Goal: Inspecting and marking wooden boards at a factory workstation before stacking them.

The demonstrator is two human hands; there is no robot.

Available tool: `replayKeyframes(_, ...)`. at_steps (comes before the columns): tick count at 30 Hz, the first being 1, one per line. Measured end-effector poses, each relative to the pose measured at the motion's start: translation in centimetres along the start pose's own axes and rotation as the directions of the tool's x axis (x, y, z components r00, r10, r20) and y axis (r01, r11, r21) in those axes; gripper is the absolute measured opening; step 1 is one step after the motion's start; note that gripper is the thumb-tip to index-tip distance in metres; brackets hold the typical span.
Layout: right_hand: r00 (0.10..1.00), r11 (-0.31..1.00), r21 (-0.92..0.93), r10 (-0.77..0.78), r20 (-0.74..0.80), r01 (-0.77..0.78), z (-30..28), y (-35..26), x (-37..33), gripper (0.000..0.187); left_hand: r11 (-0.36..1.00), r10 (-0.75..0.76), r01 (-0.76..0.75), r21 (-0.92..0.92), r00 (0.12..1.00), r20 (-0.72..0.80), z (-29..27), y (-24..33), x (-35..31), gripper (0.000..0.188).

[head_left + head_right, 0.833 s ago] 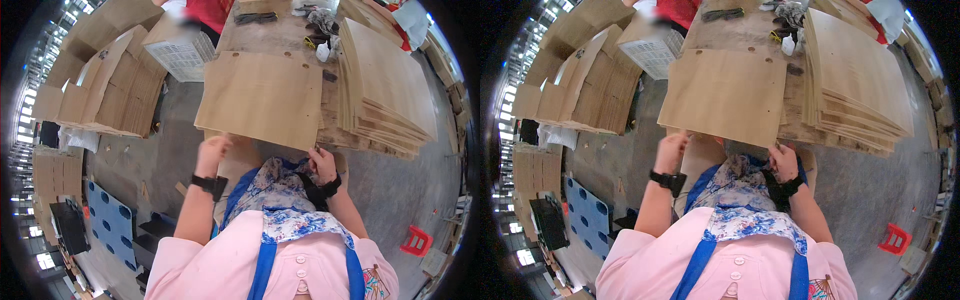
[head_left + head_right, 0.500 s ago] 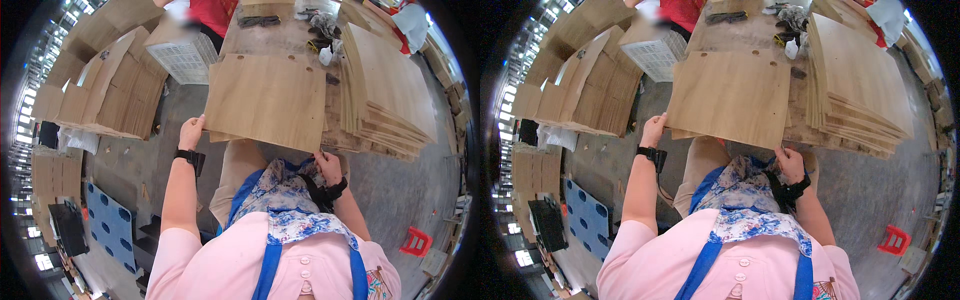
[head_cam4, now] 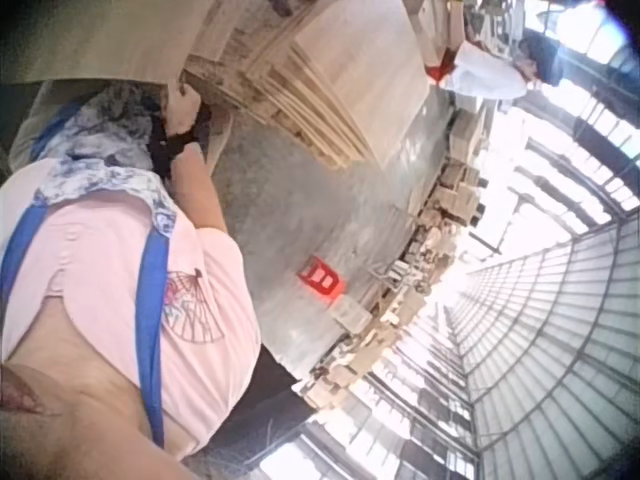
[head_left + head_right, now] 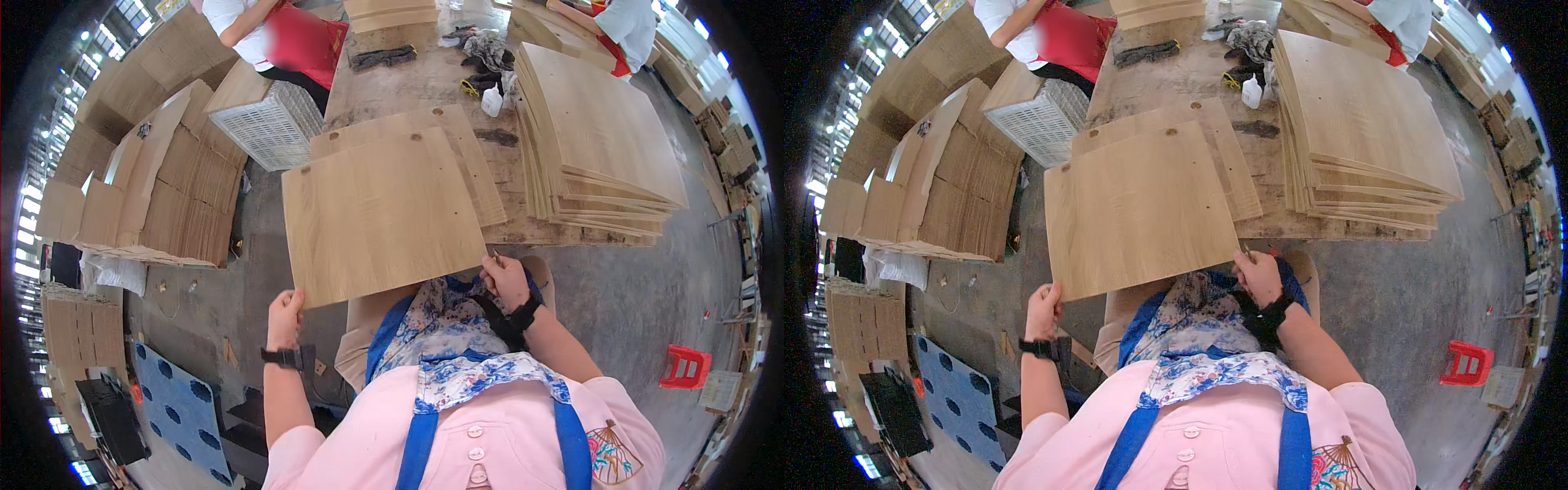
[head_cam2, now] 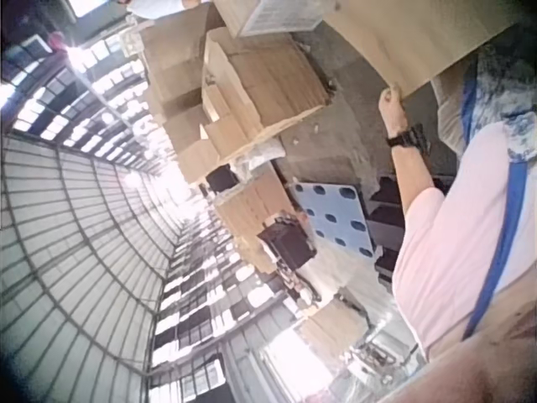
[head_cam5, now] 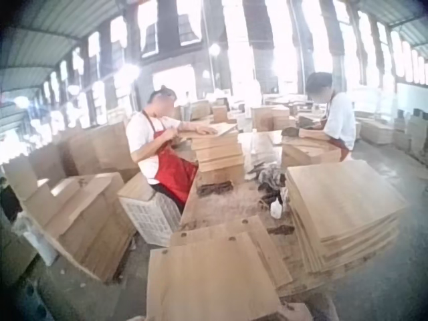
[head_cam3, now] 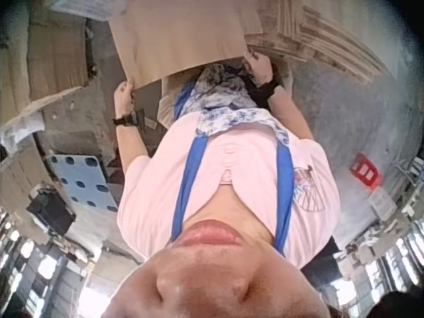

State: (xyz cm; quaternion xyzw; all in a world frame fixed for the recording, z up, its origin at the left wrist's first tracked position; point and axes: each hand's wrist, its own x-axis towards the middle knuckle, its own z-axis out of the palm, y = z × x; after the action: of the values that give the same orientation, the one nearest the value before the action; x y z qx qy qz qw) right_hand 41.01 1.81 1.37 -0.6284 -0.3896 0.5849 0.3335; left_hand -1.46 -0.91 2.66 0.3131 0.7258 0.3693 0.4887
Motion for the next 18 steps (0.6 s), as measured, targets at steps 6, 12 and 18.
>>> replayKeyframes(6,0.983,0.931,0.363,0.034,-0.180,0.035,1.6,-2.0,2.5,0.020,0.974,-0.119,0.122,-0.192,0.993,0.028,2.5,-2.5,-3.0,0.025)
replayKeyframes(12,0.942,0.967,0.045,-0.234,-0.241,0.252,1.0,0.0,2.5,0.019,0.941,-0.207,0.289,-0.177,0.904,0.373,9.7,-0.3,-5.3,0.025)
replayKeyframes(18,0.987,0.966,0.247,-0.036,-0.154,0.074,-0.5,0.3,-1.6,0.031,0.954,-0.212,0.282,-0.101,0.875,0.435,11.2,1.3,-5.4,0.028)
